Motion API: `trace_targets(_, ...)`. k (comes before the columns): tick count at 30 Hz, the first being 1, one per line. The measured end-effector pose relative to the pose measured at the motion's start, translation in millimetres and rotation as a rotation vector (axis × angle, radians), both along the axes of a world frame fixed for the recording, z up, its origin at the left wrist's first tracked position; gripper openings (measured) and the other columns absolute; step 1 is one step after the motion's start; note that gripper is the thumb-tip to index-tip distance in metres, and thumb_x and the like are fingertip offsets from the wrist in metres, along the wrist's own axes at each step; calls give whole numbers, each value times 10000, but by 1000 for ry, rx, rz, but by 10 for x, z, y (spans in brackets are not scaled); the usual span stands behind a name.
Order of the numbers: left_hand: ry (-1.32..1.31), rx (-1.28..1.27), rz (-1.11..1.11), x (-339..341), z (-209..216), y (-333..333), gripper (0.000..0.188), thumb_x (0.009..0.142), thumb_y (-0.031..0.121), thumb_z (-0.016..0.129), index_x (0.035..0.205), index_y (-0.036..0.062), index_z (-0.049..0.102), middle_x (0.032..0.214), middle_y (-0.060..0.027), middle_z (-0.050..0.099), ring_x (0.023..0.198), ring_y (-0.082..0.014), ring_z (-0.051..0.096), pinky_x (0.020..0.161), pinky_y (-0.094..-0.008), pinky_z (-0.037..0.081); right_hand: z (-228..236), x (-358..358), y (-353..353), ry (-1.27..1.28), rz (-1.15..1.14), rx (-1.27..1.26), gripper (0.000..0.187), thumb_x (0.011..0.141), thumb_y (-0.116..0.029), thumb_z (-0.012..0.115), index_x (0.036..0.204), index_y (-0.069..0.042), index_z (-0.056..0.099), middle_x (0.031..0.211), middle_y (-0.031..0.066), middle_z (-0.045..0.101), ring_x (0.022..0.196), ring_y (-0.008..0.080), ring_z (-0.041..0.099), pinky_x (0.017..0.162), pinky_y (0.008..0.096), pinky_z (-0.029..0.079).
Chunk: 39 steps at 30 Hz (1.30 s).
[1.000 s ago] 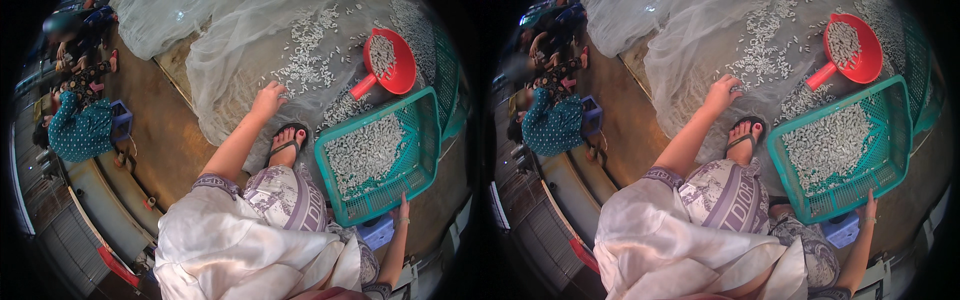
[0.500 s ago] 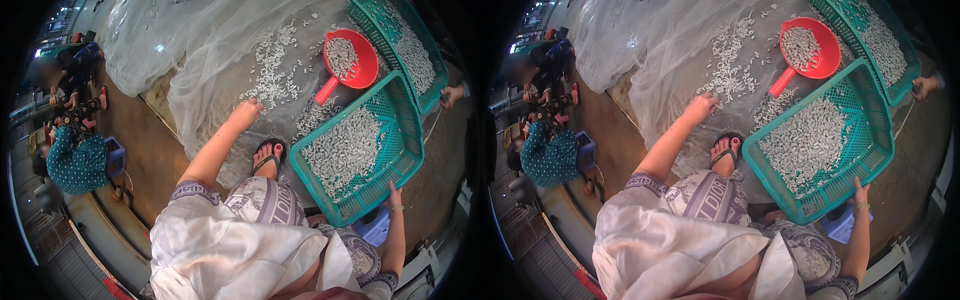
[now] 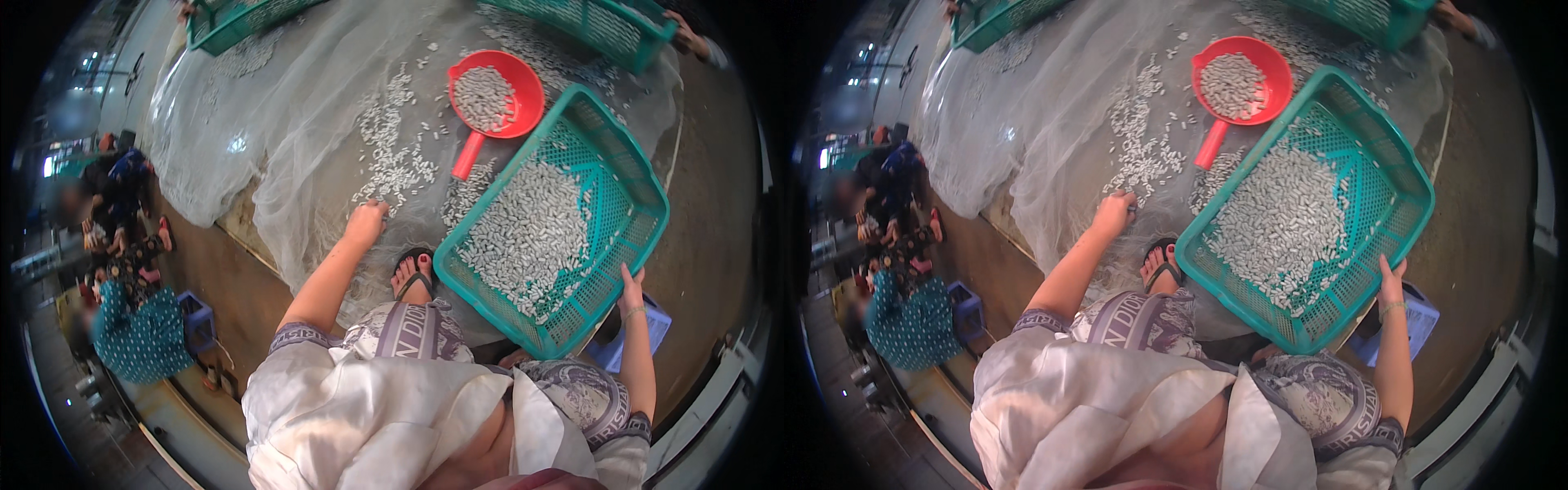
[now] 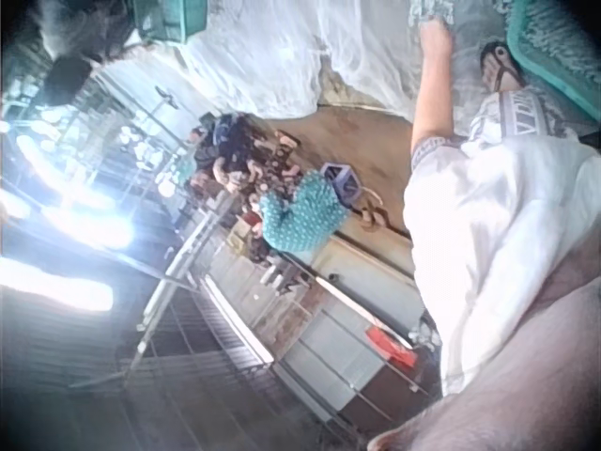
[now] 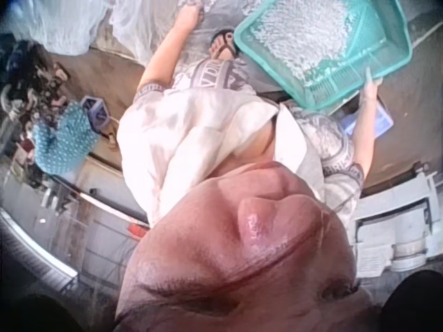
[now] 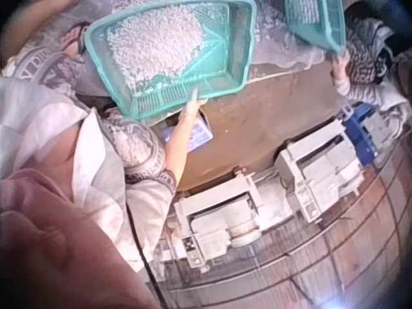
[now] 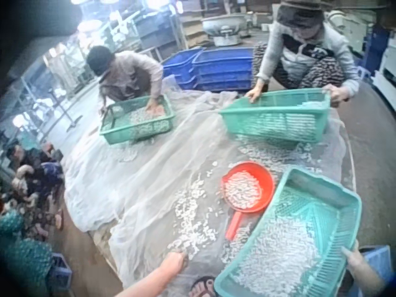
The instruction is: The person scoops white silkworm cocoons from a large pile on a mesh sheet using a red scoop and transfers them into a green basket. The person also uses their hands to gather and pour the cocoons into the basket.
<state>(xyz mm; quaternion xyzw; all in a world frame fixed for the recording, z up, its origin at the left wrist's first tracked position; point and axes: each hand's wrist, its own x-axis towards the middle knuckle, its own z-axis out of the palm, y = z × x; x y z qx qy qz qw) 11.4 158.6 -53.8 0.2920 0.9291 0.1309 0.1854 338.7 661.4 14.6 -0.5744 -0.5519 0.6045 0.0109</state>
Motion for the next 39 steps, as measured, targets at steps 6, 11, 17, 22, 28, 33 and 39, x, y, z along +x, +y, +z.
trace_targets(6, -336, 331, 77, -120, 642, 766, 172, 659, 22, 649, 830, 38, 642, 805, -129, 657, 708, -268, 641, 685, -349, 523, -96, 13, -33, 36, -10, 138, 792, 874, -285, 614, 1434, -74, 96, 1378, 165, 355, 1237, 283, 407, 1012, 427, 372)
trace_targets(11, -591, 480, -374, 138, 1535, 1943, 424, 646, 161, 787, 1002, 28, 601, 972, -116, 652, 757, -188, 640, 716, -304, 510, -190, 120, -33, 28, -82, 106, 741, 868, -293, 614, 1414, -44, 178, 1341, 173, 410, 1177, 281, 471, 934, 399, 444)
trace_targets(17, -609, 358, 411, -949, -51, 2081, 449, 830, 390, 657, 1030, 7, 534, 788, -118, 612, 623, -188, 602, 567, -311, 488, -255, 196, 36, -205, 150, 419, 454, 848, -264, 601, 1177, 37, 517, 1095, 213, 607, 1003, 306, 600, 863, 390, 467)
trace_targets(22, -892, 672, 495, -445, 258, 1972, 291, 875, 320, 613, 910, 37, 555, 607, -19, 539, 439, -105, 487, 376, -251, 374, -162, 89, 79, -106, 280, 634, 493, 813, -274, 608, 1165, 60, 520, 1092, 268, 596, 1038, 368, 578, 891, 387, 431)
trace_targets(28, -466, 722, 436, -224, 913, 1506, 273, 846, 256, 638, 941, 9, 572, 549, -5, 504, 394, -93, 477, 344, -251, 364, 240, -359, -80, -123, 328, 774, 455, 827, -282, 591, 1110, 66, 513, 1023, 279, 600, 979, 418, 575, 830, 422, 443)
trace_targets(33, 388, 435, 92, 251, 1139, 1542, 250, 789, 212, 656, 995, 84, 597, 600, -51, 554, 497, -208, 560, 484, -364, 431, 360, -515, -51, -58, 350, 834, 453, 832, -283, 588, 1110, 65, 506, 1005, 279, 603, 973, 415, 576, 817, 430, 445)
trace_targets(39, 711, 219, -114, 474, 1189, 1553, 386, 649, 200, 694, 1023, 168, 604, 769, -38, 582, 700, -255, 600, 613, -385, 417, 195, -535, -29, -63, 422, 771, 434, 833, -269, 592, 1099, 63, 505, 996, 281, 603, 977, 418, 577, 822, 438, 448)
